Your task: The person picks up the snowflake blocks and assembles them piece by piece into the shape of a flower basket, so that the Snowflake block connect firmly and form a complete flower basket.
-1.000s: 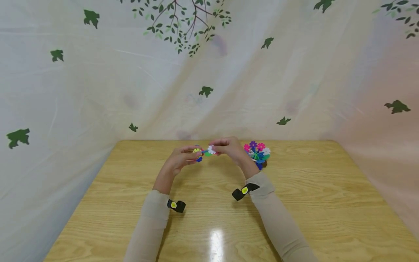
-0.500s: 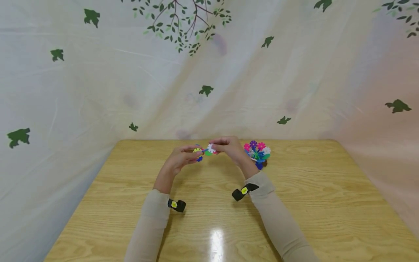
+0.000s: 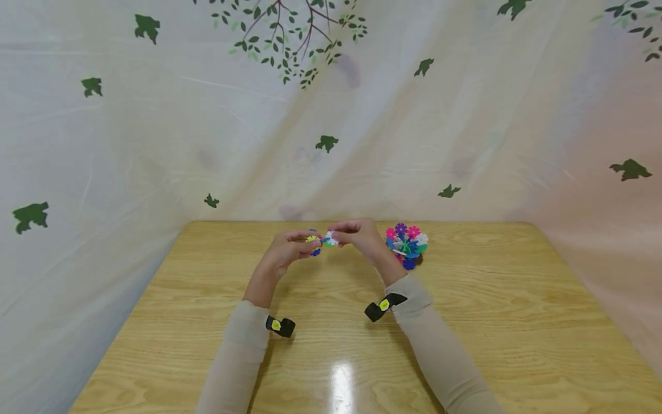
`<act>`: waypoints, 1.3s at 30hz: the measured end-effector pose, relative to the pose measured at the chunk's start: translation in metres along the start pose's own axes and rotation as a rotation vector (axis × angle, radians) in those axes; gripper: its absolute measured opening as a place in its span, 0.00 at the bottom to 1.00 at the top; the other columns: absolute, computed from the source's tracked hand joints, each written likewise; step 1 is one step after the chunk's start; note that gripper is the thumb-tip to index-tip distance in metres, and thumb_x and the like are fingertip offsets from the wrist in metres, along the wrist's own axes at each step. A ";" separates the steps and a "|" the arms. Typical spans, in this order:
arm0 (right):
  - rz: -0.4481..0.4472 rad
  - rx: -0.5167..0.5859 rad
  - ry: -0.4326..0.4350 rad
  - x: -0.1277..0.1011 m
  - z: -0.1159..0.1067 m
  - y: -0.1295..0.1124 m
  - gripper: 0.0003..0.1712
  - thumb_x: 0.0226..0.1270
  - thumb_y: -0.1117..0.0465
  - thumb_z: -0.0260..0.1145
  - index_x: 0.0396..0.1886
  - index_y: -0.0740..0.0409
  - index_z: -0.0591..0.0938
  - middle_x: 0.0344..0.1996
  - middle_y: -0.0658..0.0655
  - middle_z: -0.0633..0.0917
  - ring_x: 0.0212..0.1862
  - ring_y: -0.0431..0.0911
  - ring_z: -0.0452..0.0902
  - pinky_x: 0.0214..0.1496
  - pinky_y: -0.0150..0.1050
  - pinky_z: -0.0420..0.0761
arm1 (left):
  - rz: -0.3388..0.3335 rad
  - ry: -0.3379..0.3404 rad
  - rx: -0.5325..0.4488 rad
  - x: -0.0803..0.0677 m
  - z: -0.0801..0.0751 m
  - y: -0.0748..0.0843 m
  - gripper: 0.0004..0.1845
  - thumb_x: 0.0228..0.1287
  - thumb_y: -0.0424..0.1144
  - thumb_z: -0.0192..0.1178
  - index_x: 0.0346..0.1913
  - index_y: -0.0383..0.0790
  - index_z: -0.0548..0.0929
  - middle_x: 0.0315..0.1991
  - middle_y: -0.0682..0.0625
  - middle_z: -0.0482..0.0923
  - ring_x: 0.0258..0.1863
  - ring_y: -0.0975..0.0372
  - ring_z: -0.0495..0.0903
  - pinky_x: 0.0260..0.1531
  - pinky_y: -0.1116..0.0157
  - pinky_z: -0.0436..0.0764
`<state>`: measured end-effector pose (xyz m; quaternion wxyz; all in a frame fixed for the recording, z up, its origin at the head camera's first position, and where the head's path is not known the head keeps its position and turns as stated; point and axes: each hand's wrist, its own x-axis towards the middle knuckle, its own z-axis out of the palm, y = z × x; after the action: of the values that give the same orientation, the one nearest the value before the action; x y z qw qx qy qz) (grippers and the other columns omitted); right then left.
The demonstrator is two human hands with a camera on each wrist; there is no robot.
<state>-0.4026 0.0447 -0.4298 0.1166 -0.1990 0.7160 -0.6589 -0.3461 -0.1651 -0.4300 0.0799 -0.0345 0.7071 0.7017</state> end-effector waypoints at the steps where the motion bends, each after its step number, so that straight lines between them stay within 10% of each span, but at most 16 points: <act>1: 0.000 0.007 0.005 0.000 0.001 0.000 0.15 0.70 0.68 0.68 0.52 0.73 0.85 0.37 0.49 0.90 0.34 0.39 0.83 0.43 0.36 0.86 | -0.002 0.006 -0.001 0.000 0.000 0.000 0.23 0.69 0.35 0.66 0.64 0.30 0.79 0.45 0.54 0.82 0.42 0.65 0.83 0.67 0.48 0.76; 13: -0.029 0.066 0.013 0.003 0.004 -0.002 0.15 0.69 0.69 0.68 0.51 0.76 0.83 0.30 0.44 0.88 0.33 0.39 0.83 0.41 0.35 0.86 | 0.022 -0.107 -0.048 0.001 -0.003 0.006 0.22 0.74 0.35 0.60 0.66 0.29 0.77 0.49 0.50 0.82 0.50 0.57 0.82 0.59 0.60 0.83; 20: -0.047 0.011 -0.011 0.005 0.012 0.002 0.14 0.70 0.66 0.68 0.49 0.73 0.85 0.32 0.47 0.89 0.33 0.39 0.83 0.42 0.37 0.87 | 0.027 -0.168 -0.014 0.001 0.002 0.001 0.23 0.77 0.38 0.56 0.68 0.28 0.72 0.49 0.52 0.79 0.49 0.60 0.78 0.69 0.49 0.74; 28: -0.015 -0.240 0.012 0.014 0.006 -0.002 0.17 0.75 0.61 0.64 0.53 0.70 0.84 0.45 0.68 0.88 0.43 0.56 0.86 0.48 0.50 0.88 | 0.021 -0.041 -0.058 0.001 -0.003 0.002 0.20 0.79 0.39 0.53 0.67 0.33 0.73 0.43 0.53 0.76 0.40 0.64 0.76 0.43 0.69 0.83; 39: 0.093 -0.586 -0.064 0.036 -0.011 0.025 0.22 0.69 0.65 0.68 0.60 0.70 0.79 0.56 0.70 0.82 0.46 0.53 0.82 0.39 0.33 0.80 | 0.012 0.044 -0.145 -0.001 -0.006 0.004 0.16 0.77 0.38 0.57 0.61 0.34 0.77 0.42 0.54 0.77 0.41 0.64 0.78 0.56 0.61 0.82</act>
<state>-0.4430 0.0401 -0.4504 0.1068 -0.2121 0.8800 -0.4114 -0.3467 -0.1708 -0.4256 0.0574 -0.0513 0.6560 0.7508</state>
